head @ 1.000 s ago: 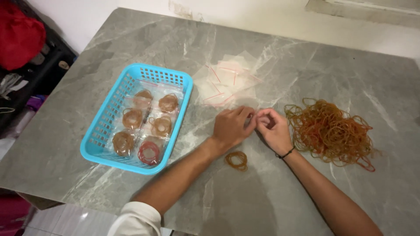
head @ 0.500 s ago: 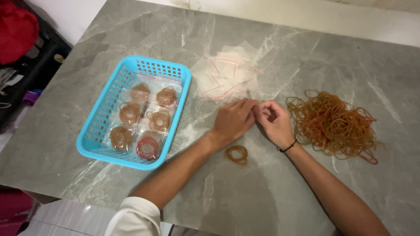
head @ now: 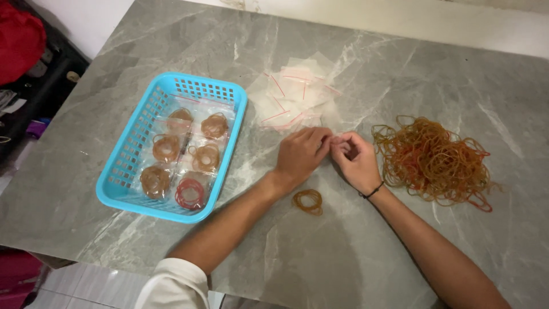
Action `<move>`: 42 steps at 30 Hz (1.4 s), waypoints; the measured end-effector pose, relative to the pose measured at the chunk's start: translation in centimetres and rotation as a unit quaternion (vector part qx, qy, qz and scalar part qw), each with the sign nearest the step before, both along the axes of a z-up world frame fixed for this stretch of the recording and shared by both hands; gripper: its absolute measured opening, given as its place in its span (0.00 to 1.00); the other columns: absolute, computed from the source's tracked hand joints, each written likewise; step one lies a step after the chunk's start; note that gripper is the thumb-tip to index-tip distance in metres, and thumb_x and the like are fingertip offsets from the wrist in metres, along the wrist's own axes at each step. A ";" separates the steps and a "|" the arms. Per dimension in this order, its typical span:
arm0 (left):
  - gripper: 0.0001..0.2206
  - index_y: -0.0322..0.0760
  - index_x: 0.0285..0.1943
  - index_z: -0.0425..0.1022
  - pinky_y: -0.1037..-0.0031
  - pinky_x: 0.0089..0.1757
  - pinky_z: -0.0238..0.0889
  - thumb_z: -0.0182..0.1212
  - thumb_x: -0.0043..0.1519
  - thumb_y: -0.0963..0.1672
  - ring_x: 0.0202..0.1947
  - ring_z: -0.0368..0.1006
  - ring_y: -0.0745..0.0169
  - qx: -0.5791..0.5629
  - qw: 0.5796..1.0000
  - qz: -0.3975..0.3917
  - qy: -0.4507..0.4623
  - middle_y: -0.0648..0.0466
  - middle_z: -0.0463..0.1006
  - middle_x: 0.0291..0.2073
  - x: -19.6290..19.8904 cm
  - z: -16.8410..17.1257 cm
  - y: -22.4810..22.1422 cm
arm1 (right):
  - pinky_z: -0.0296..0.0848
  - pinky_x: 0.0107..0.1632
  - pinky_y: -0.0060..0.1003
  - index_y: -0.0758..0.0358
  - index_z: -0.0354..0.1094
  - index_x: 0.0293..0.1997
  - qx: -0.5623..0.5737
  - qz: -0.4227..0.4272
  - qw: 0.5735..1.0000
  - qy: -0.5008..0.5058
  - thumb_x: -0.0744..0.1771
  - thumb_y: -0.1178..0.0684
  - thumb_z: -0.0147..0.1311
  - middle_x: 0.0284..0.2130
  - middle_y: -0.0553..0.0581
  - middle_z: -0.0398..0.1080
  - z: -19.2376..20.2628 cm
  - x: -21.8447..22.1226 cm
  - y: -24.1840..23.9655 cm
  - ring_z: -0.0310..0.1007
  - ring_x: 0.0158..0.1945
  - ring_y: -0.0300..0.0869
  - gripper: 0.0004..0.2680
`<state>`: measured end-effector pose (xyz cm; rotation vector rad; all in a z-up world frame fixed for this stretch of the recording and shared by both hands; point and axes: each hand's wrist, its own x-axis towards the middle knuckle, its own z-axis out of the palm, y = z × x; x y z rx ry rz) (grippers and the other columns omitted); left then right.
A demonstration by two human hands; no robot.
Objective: The person packages rubber bands by hand. They select several rubber bands from a pile on the table, place them into a small plastic bag, seal the bag, and then put the finished bag into a blue plastic basket containing other packaged rubber bands.
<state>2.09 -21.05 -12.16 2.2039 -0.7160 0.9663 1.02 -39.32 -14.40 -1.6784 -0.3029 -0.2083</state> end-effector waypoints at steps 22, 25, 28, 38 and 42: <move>0.04 0.46 0.47 0.75 0.69 0.40 0.72 0.58 0.66 0.45 0.37 0.79 0.54 -0.020 0.998 -0.049 0.035 0.54 0.79 0.32 -0.7 2.1 0.6 | 0.68 0.35 0.34 0.60 0.71 0.39 -0.120 -0.058 0.990 -0.049 0.67 0.60 0.57 0.21 0.53 0.68 1.8 -1.0 0.9 0.63 0.31 0.34 0.01; 0.04 0.46 0.46 0.75 0.70 0.39 0.72 0.57 0.68 0.46 0.35 0.79 0.56 -0.015 0.999 -0.037 0.023 0.55 0.79 0.31 -0.6 1.5 0.4 | 0.69 0.35 0.38 0.63 0.71 0.38 -0.174 -0.061 0.978 -0.098 0.67 0.61 0.59 0.22 0.60 0.71 3.6 -1.8 1.4 0.68 0.29 0.39 0.01; 0.05 0.47 0.45 0.75 0.71 0.38 0.72 0.56 0.68 0.47 0.34 0.79 0.58 0.009 1.000 -0.010 0.004 0.56 0.79 0.29 -0.2 1.1 0.5 | 0.71 0.37 0.43 0.61 0.72 0.39 -0.190 -0.054 0.974 -0.108 0.66 0.61 0.58 0.26 0.61 0.72 3.6 -1.5 1.5 0.71 0.30 0.44 0.02; 0.04 0.45 0.45 0.74 0.68 0.38 0.72 0.59 0.62 0.43 0.35 0.77 0.53 0.005 1.000 -0.009 0.017 0.54 0.76 0.30 -1.0 2.3 0.4 | 0.71 0.46 0.46 0.65 0.70 0.37 -0.185 -0.069 0.964 -0.178 0.68 0.62 0.57 0.36 0.63 0.74 6.0 -2.2 2.0 0.76 0.40 0.57 0.02; 0.04 0.46 0.40 0.74 0.71 0.37 0.71 0.60 0.62 0.46 0.34 0.77 0.56 0.015 0.999 0.012 0.036 0.57 0.76 0.27 -0.6 1.3 0.4 | 0.71 0.52 0.45 0.64 0.73 0.39 -0.167 -0.069 0.965 -0.192 0.69 0.61 0.58 0.39 0.60 0.76 5.8 -1.9 1.8 0.77 0.45 0.53 0.01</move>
